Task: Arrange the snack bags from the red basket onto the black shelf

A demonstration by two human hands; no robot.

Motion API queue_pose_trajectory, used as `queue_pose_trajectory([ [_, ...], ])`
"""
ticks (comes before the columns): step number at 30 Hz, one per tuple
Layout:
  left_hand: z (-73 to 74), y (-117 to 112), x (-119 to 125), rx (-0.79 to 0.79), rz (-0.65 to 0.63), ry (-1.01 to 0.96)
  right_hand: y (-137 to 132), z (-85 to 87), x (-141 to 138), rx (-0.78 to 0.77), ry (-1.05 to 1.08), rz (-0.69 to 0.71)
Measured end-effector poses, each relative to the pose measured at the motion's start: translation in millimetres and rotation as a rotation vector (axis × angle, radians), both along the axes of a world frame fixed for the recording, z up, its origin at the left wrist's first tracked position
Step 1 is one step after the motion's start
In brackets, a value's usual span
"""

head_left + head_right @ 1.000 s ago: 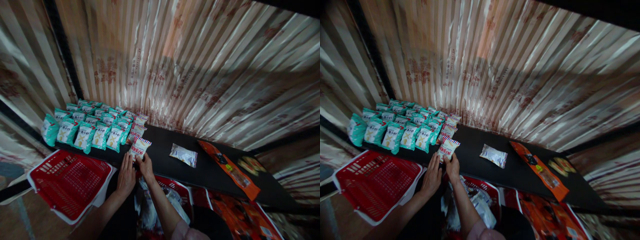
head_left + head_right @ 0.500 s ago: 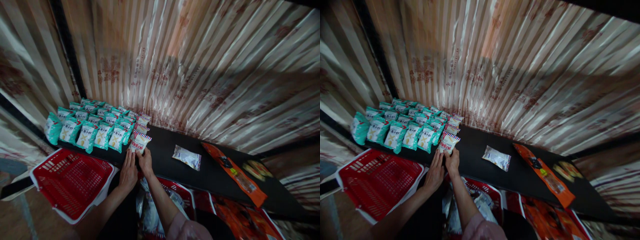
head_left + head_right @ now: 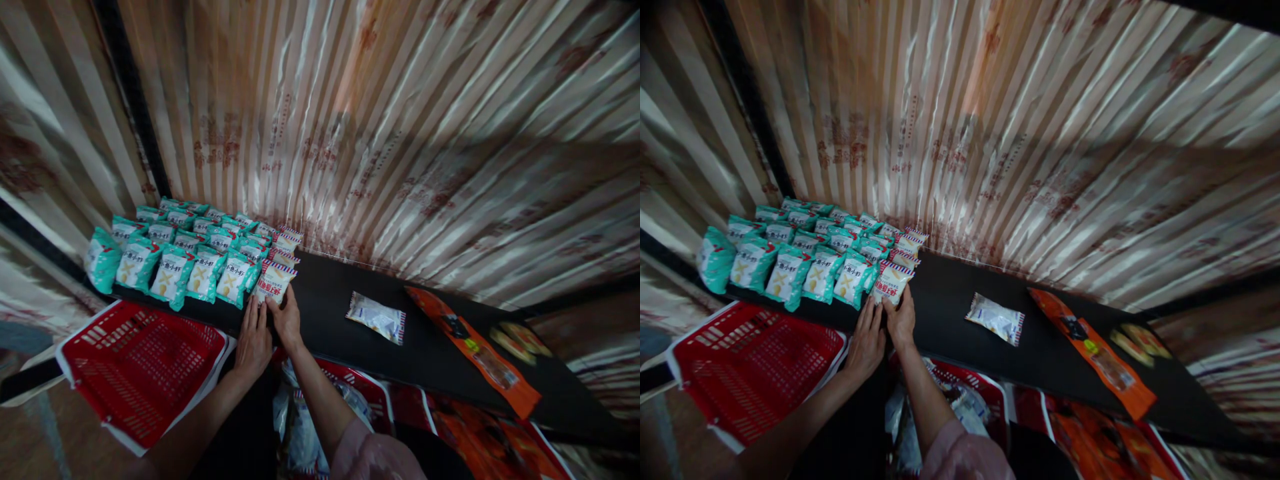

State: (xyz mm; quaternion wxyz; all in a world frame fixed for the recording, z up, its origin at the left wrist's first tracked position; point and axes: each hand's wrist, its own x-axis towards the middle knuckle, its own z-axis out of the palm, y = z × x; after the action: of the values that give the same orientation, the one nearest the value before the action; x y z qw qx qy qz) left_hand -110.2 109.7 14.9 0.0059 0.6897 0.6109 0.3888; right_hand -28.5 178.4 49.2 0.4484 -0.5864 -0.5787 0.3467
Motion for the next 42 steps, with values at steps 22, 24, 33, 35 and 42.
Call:
queue_pose_trajectory([
  [22,2.6,27.1,-7.9,0.047,0.024,0.041,-2.7,3.7,8.8,0.04,-0.138,0.08],
  [24,2.0,27.5,-7.1,0.037,0.043,0.047,-3.0,0.0,12.5,0.045,-0.107,0.031],
  [33,-2.1,31.0,-5.4,0.06,0.093,0.133,10.6,-7.2,8.6,-0.051,0.049,0.04],
  [35,-4.3,32.7,-5.5,0.083,0.116,0.168,13.5,-9.0,4.5,-0.033,0.052,0.058],
  [42,-6.9,34.0,-4.6,0.122,0.165,0.222,19.4,-12.8,3.3,-0.012,0.075,0.044],
])
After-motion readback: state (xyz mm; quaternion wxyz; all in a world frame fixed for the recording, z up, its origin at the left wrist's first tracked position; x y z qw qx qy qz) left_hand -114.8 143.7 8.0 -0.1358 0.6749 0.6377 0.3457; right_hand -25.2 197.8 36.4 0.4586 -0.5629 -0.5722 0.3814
